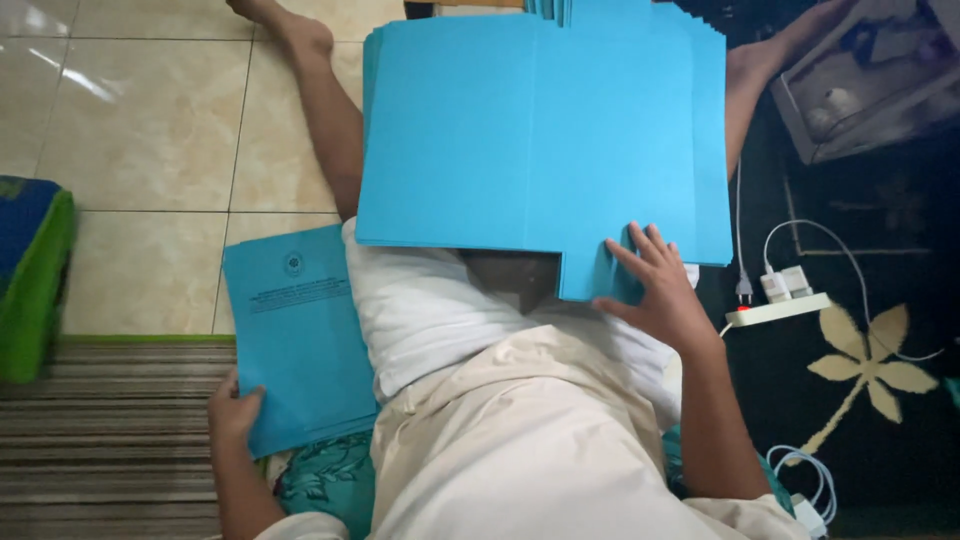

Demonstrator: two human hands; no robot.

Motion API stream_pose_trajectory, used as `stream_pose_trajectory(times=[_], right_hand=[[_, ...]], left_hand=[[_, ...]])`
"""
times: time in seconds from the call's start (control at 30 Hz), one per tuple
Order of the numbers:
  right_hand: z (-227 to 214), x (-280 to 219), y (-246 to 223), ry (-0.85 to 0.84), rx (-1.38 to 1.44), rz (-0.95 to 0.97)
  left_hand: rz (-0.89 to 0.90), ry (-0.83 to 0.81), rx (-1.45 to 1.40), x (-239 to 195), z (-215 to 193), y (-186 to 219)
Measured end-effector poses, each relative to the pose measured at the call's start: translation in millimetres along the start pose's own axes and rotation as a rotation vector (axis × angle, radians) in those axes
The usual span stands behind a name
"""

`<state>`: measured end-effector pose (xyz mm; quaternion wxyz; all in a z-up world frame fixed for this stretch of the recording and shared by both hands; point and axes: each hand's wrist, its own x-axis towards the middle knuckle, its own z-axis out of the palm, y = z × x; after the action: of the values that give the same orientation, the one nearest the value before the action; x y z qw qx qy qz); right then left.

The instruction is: Sorting and smoothing a stack of blue cardboard folders while sitting on a chair

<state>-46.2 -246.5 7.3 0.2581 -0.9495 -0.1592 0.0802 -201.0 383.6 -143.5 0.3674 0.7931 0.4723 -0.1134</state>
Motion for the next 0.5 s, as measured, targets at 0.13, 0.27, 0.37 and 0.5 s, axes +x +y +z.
stream_pose_trajectory(times=[0.13,0.27,0.37,0.5], right_hand=[[-1.8,-1.0,1.6,-0.061,-0.017,0.017],[-13.2,1.4,0.4,-0.074,0.022,-0.011],[-19.6,0.9,1.9,-0.108,0.08,-0.003],[-22.0,-2.2,5.2,-0.074,0.129,-0.075]], left_hand=[[0.043,-0.052,0.248,14.0,0.5,-8.7],[0.031,-0.134,0.19,14.6,1.9,-1.0],[0.038,-0.113,0.282,23.7,4.1,-5.6],[0.073,-0.144,0.461,16.5,4.0,7.9]])
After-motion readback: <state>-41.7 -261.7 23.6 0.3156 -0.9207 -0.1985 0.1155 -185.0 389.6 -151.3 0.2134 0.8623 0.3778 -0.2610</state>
